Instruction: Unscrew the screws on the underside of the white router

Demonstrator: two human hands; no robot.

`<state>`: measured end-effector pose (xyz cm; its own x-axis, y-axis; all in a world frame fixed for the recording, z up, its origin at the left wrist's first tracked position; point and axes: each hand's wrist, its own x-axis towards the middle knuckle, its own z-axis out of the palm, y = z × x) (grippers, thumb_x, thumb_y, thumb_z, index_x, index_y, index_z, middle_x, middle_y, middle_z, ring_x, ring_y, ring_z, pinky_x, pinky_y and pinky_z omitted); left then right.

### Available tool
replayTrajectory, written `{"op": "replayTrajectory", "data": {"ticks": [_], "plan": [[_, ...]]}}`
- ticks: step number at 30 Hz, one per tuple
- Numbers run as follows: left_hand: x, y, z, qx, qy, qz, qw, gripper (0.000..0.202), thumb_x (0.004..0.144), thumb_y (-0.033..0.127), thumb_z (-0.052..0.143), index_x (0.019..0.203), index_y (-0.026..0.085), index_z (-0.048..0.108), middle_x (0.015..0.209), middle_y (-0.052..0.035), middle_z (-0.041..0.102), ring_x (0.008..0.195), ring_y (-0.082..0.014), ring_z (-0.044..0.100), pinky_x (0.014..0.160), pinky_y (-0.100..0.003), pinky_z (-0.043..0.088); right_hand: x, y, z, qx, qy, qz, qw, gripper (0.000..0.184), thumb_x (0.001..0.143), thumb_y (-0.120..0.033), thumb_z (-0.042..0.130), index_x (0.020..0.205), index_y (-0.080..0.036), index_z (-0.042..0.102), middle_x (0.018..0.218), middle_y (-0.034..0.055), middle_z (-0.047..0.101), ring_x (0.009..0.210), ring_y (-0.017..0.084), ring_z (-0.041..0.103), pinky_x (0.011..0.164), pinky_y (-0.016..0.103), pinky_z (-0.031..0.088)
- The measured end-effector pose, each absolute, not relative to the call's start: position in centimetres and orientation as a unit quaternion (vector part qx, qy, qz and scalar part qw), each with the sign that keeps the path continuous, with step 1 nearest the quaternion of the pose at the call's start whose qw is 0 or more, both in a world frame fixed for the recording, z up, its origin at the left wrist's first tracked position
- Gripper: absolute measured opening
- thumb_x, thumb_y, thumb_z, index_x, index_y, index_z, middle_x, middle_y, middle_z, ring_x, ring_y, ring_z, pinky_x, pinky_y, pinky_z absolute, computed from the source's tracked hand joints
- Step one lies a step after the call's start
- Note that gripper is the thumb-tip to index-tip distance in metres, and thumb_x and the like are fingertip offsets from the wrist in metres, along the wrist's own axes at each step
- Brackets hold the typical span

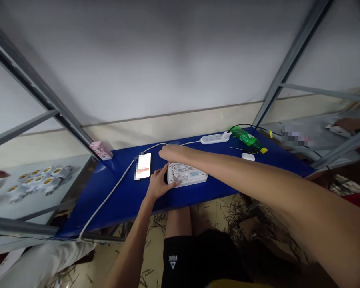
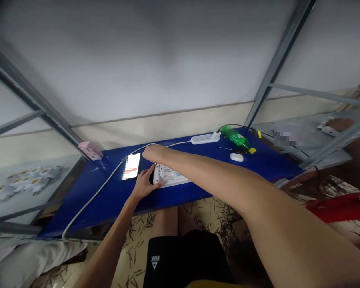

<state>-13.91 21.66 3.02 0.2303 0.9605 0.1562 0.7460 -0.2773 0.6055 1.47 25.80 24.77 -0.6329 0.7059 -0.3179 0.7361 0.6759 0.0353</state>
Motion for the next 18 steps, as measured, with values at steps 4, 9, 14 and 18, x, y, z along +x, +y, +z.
{"op": "replayTrajectory", "data": {"ticks": [4, 9, 14, 18], "plan": [[-13.9, 21.6, 3.2, 0.755, 0.565, 0.259, 0.21, 0.11, 0.088, 0.071, 0.093, 0.18, 0.024, 0.056, 0.171, -0.0195, 0.072, 0.162, -0.0496, 0.06, 0.138, -0.064, 0.047, 1.4, 25.1, 25.4, 0.4, 0.898, -0.049, 0.178, 0.045, 0.099, 0.007, 0.074, 0.142, -0.001, 0.082, 0.146, 0.0273, 0.083, 0.122, 0.029, 0.084, 0.098, 0.033, 0.064], [-13.9, 21.6, 3.4, 0.759, 0.555, 0.261, 0.218, 0.109, 0.089, 0.069, 0.093, 0.181, 0.023, 0.055, 0.17, -0.0199, 0.074, 0.158, -0.0501, 0.063, 0.134, -0.065, 0.05, 0.7, 25.6, 23.9, 0.419, 0.891, -0.049, 0.169, 0.034, 0.119, -0.016, 0.062, 0.141, 0.0, 0.082, 0.142, 0.0299, 0.083, 0.124, 0.033, 0.084, 0.094, 0.036, 0.064], [-14.1, 21.9, 2.9, 0.755, 0.556, 0.266, 0.224, 0.113, 0.087, 0.07, 0.092, 0.183, 0.023, 0.054, 0.167, -0.0198, 0.075, 0.158, -0.0491, 0.063, 0.135, -0.062, 0.049, 1.0, 26.0, 22.9, 0.412, 0.895, -0.046, 0.164, 0.037, 0.114, -0.007, 0.062, 0.146, -0.005, 0.08, 0.143, 0.0256, 0.083, 0.126, 0.031, 0.083, 0.093, 0.033, 0.062], [-14.2, 22.0, 2.5, 0.752, 0.567, 0.252, 0.22, 0.119, 0.086, 0.072, 0.094, 0.183, 0.016, 0.053, 0.168, -0.0268, 0.071, 0.163, -0.0522, 0.059, 0.137, -0.064, 0.046, 1.3, 26.5, 22.7, 0.394, 0.901, -0.038, 0.179, 0.043, 0.105, -0.005, 0.074, 0.148, -0.008, 0.08, 0.146, 0.024, 0.082, 0.131, 0.032, 0.08, 0.099, 0.035, 0.062]]}}
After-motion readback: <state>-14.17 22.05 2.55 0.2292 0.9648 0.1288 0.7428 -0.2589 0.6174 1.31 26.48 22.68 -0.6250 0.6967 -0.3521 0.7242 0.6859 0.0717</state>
